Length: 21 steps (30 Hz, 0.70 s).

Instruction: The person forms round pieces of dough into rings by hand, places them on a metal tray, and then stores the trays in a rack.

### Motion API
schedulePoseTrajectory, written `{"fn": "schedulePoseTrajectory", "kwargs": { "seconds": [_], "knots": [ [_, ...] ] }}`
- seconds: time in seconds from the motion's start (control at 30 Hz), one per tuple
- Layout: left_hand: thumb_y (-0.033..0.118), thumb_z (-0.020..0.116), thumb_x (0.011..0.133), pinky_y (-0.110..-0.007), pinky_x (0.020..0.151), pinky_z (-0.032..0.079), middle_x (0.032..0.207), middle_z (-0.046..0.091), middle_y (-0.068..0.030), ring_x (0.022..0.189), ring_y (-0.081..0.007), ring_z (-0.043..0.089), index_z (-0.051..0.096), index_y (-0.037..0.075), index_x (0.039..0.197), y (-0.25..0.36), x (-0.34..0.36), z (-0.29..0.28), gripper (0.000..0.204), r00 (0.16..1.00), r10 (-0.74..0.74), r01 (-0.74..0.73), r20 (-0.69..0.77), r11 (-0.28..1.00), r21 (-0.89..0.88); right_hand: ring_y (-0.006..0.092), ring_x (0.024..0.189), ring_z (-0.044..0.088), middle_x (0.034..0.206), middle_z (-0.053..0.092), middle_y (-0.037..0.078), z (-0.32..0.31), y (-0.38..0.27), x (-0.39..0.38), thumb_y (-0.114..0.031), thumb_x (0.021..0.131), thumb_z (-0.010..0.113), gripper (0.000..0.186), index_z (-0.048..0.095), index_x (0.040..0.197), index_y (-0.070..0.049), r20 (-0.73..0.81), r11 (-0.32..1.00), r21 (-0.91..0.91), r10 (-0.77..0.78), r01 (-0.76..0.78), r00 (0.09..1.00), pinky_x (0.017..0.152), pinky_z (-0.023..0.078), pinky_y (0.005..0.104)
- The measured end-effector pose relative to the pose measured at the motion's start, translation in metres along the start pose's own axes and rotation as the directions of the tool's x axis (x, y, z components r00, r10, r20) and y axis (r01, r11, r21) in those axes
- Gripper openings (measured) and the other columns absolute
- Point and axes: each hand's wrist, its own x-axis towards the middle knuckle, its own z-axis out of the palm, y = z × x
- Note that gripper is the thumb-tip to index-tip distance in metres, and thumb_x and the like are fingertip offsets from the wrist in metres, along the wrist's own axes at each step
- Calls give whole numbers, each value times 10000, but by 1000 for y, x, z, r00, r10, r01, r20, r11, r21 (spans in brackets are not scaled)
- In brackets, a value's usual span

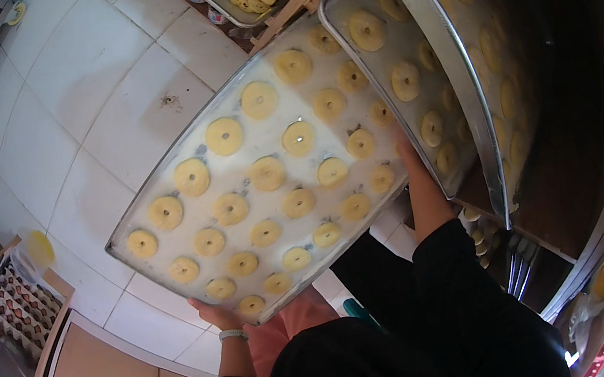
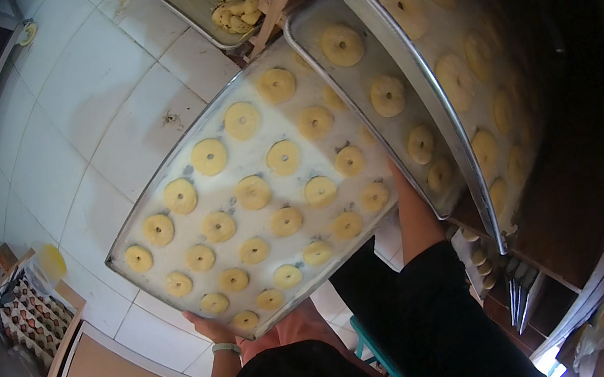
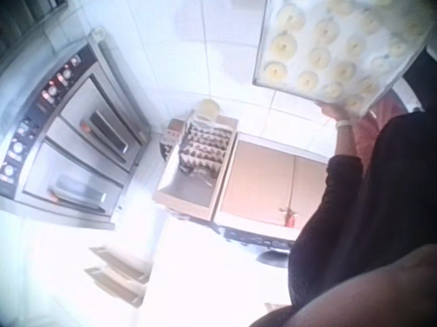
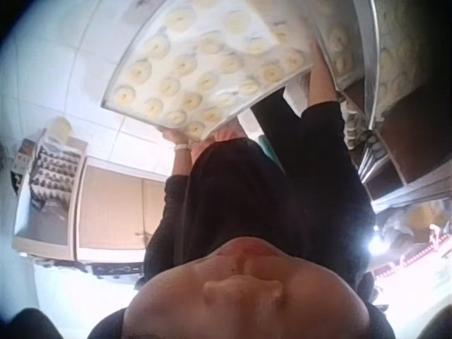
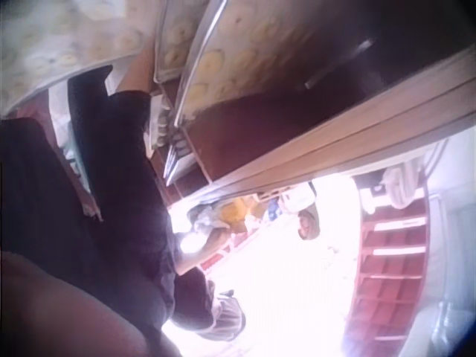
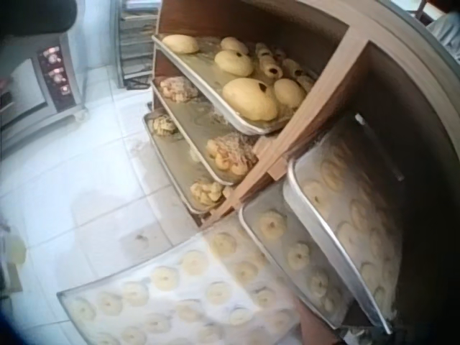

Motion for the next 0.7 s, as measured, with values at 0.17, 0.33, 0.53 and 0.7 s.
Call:
{"fn": "schedulePoseTrajectory", "kwargs": {
  "seconds": [0.17, 0.33, 0.53, 0.7],
  "knots": [
    [534, 311, 928, -334, 881, 428, 1154, 542, -137, 1016, -224, 533, 467, -64, 1184, 0, -19, 28, 669, 974, -220, 220, 47, 975, 15, 274, 1071, 527, 1142, 562, 175, -16, -19, -30, -223, 899, 487, 325, 545, 1124, 4, -67, 996, -28, -86, 85, 994, 955, 379, 361],
    [500, 308, 942, -327, 889, 423, 1142, 550, -131, 1025, -214, 532, 479, -44, 1186, -28, -33, 73, 620, 966, -156, 189, 207, 970, -153, 262, 1072, 529, 1148, 560, 169, -26, -85, -120, -168, 893, 508, 293, 541, 1130, 0, -190, 899, 258, -311, 353, 931, 965, 379, 357],
    [395, 333, 971, -303, 925, 397, 1129, 519, -113, 1030, -193, 512, 357, 28, 1303, -63, -36, 107, 495, 812, -26, 156, 583, 972, -174, 217, 1095, 522, 1143, 569, 148, -3, -210, -236, -184, 911, 513, 303, 539, 1137, 17, 642, 701, 703, -554, -119, 530, 941, 383, 305],
    [384, 354, 966, -308, 920, 400, 1142, 518, -120, 1033, -200, 515, 356, 26, 1301, -56, -28, 117, 491, 660, -50, 171, 750, 982, -85, 222, 1217, 431, 1302, 461, 170, 54, -184, -232, -342, 938, 441, 540, 366, 1316, 36, 740, 764, 580, -350, -283, 574, 1009, 307, 279]
  ]
}}
